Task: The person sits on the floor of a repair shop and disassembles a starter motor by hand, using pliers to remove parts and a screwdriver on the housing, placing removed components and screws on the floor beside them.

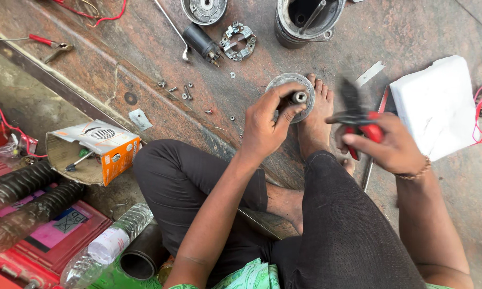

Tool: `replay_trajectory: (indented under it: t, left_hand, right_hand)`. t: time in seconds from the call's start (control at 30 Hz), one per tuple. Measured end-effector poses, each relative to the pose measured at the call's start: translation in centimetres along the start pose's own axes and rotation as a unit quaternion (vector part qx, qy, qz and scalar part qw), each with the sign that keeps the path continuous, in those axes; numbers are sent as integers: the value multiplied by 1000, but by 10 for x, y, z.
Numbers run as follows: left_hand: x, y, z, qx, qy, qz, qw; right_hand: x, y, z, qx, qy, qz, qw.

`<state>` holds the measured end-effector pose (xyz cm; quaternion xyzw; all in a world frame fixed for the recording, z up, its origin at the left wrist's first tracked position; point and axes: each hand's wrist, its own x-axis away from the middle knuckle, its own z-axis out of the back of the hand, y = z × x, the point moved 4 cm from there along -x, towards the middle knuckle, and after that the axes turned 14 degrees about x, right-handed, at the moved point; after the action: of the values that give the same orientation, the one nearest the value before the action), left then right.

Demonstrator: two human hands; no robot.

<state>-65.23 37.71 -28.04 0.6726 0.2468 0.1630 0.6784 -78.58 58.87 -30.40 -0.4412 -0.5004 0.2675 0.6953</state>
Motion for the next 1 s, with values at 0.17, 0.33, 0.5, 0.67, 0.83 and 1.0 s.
replay_trajectory:
  t: [0.17, 0.33, 0.5, 0.67, 0.83, 1.0]
  left_hand:
    - [-4, -2, 8, 9, 7, 29, 1000]
    - [-4, -9, 10, 67, 27, 40, 997]
    - [-5, -23, 8, 106, 42, 81, 990]
    - [-5, -28, 4, 123, 63, 109, 984]
    - [-3, -28, 4, 139, 103, 138, 975]
    - [-3, -22, 3, 116, 95, 86, 985]
  right_hand:
    - [9, -18, -2, -343, 90, 95, 930]
    - [1, -11, -18, 91, 81, -135, 983]
    - [-15, -26, -30, 283, 92, -77, 952]
    - [-2, -50, -29, 283, 82, 59, 954]
    - [1, -41, -23, 207, 111, -88, 968]
    - [-3, -43, -24, 312, 129, -19, 941]
